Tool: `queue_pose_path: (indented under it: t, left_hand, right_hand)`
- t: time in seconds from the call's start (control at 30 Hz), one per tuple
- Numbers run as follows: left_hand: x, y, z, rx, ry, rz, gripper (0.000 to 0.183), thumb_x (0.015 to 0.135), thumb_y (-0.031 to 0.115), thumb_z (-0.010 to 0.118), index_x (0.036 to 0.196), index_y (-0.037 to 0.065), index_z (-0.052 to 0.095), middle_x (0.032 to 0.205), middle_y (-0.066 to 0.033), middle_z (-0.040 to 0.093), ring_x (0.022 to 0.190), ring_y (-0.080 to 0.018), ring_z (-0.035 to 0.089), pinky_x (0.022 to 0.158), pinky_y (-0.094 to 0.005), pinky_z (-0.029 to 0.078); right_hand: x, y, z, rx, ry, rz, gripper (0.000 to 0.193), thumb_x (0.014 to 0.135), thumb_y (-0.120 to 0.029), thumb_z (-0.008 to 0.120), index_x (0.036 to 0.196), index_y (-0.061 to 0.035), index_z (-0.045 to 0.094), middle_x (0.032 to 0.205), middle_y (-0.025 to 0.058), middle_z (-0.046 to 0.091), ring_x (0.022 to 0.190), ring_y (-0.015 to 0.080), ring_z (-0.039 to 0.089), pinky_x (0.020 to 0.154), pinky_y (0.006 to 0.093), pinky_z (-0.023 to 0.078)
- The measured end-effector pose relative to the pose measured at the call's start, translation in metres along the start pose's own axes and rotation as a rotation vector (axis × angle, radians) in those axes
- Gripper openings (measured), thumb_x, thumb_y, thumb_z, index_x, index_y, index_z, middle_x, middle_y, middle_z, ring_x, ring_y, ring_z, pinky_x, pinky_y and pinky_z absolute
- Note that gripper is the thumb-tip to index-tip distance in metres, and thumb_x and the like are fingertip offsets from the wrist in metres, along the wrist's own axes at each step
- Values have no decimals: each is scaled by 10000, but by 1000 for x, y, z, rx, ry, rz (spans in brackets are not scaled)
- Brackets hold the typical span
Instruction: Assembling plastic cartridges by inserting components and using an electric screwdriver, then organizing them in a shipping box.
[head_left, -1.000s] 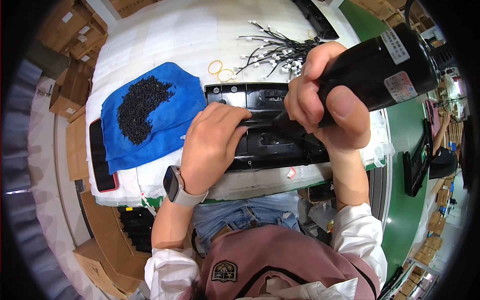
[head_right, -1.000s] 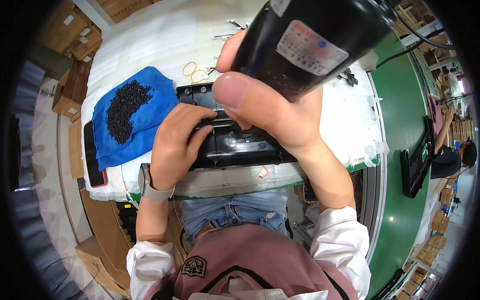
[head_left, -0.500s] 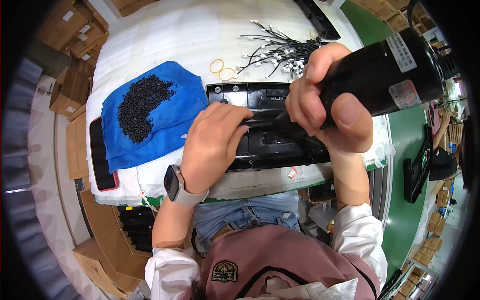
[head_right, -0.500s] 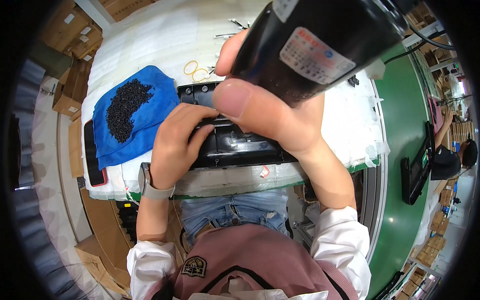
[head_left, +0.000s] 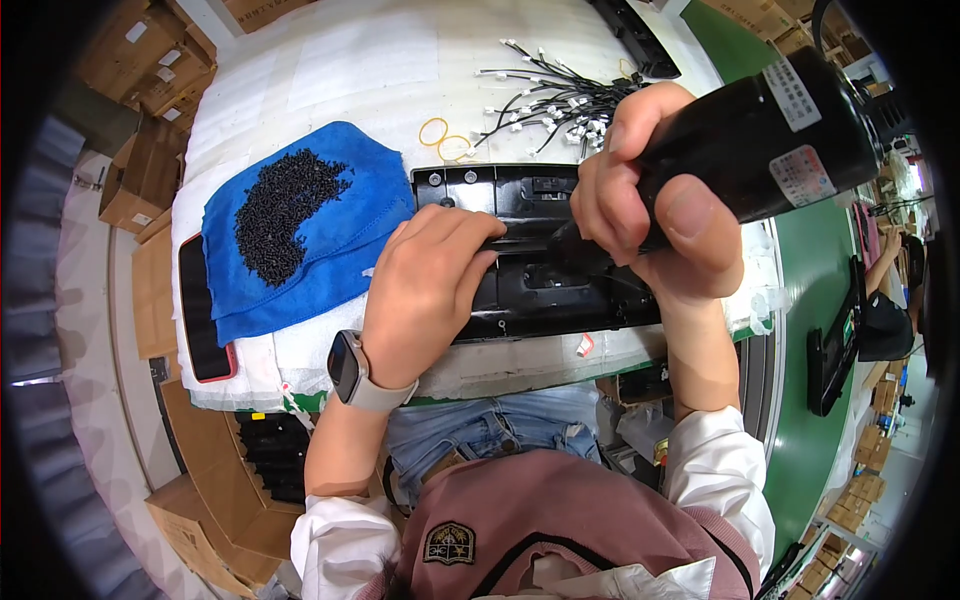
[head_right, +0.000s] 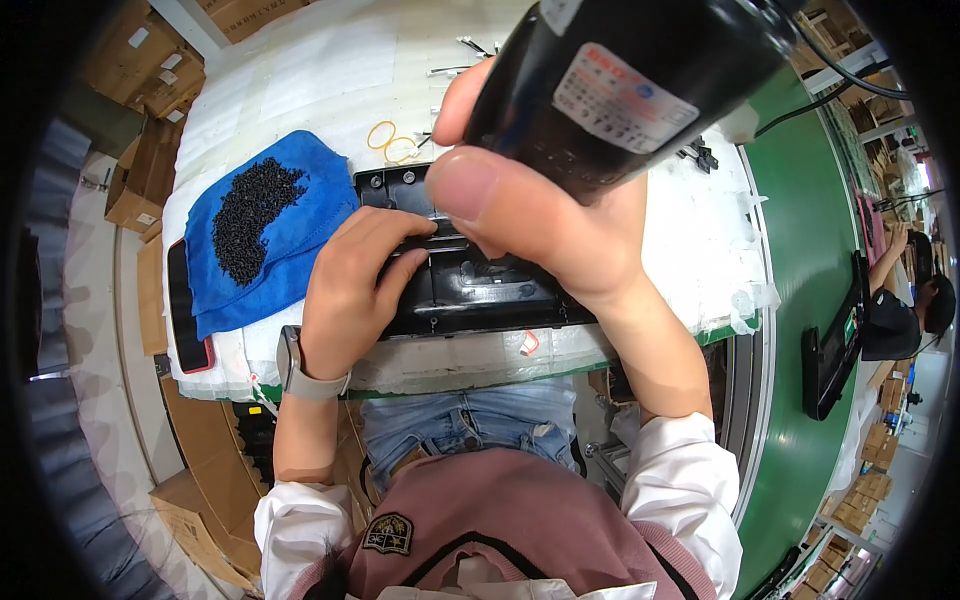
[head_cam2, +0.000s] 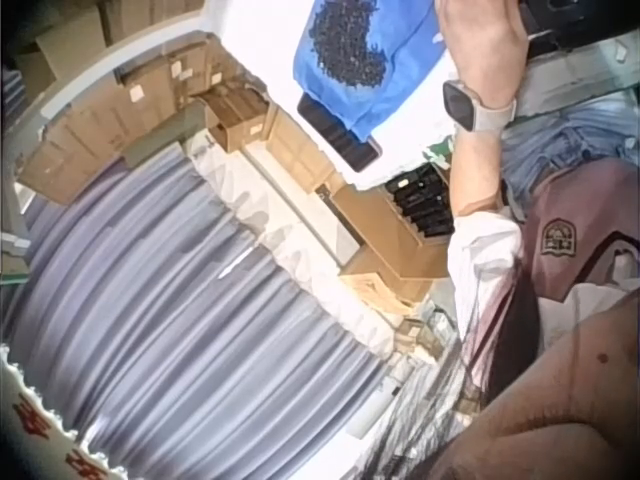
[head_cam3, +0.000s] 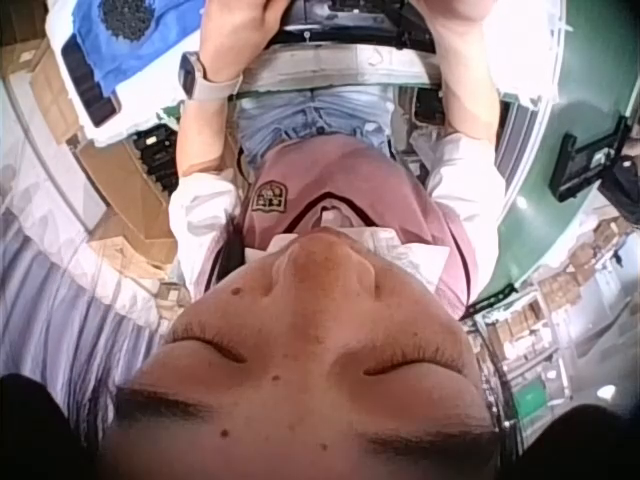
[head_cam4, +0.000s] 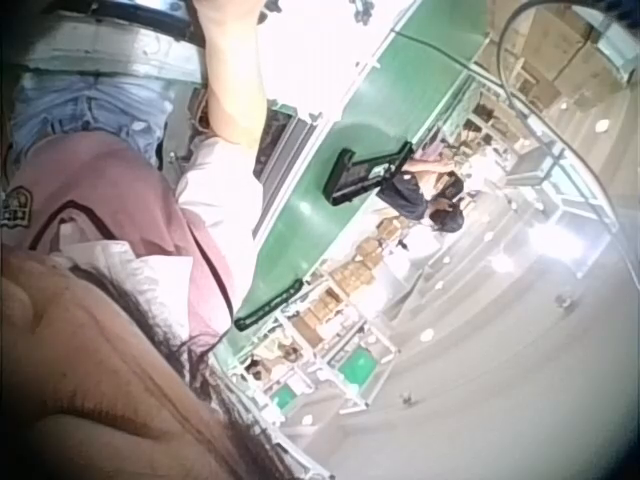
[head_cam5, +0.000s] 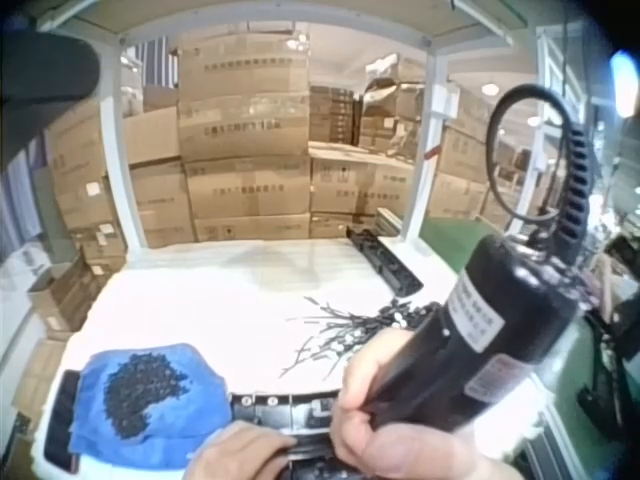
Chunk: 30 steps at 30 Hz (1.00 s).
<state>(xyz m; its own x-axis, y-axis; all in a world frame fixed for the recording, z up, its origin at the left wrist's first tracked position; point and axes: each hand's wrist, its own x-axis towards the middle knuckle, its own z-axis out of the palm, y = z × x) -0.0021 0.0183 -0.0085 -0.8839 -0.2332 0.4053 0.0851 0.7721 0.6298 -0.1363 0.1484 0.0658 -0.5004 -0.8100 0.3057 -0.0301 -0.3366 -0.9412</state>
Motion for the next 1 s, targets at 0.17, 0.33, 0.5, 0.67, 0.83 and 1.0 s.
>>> queue_pose_path:
  t: [0.17,0.33,0.5,0.67,0.83,1.0]
  left_hand:
    - [-1,-3,3,21,40,35,193,736,1,636,920,36,590,841,-98,595,798,-290,552,697,-381,437]
    - [-1,-5,5,11,44,42,186,732,4,637,909,38,590,831,-98,592,795,-290,553,698,-387,443]
    - [1,-1,1,19,21,27,187,729,3,636,905,43,587,809,-97,585,781,-292,549,694,-390,441]
    - [3,3,-7,130,-26,91,226,724,16,641,939,57,586,801,-89,584,775,-290,549,673,-393,421]
    - [11,6,-12,228,-187,99,274,720,47,645,990,59,605,785,-89,549,775,-286,532,664,-383,411]
    - [28,-6,-16,263,-335,327,185,738,84,646,908,34,594,779,-91,519,767,-278,522,668,-370,414]
  right_hand:
    - [7,2,6,-75,-50,47,276,754,-204,605,872,-34,423,530,25,417,390,100,363,414,238,342]
    - [8,9,9,-36,-29,47,277,731,-191,622,825,-27,419,533,30,408,379,95,359,394,229,332]
    - [13,8,11,19,-3,35,277,727,-168,637,810,-13,423,517,26,405,385,97,369,393,233,338]
    - [0,8,16,-27,-12,-63,228,733,-112,633,829,-7,454,554,59,486,422,92,419,396,217,337]
    - [-5,-19,-32,224,-167,-33,472,811,-351,647,1034,-10,408,537,-23,408,400,78,382,419,212,331]
    - [-36,-63,-88,-53,84,-8,552,767,-274,639,1143,67,422,546,15,434,413,88,402,435,226,366]
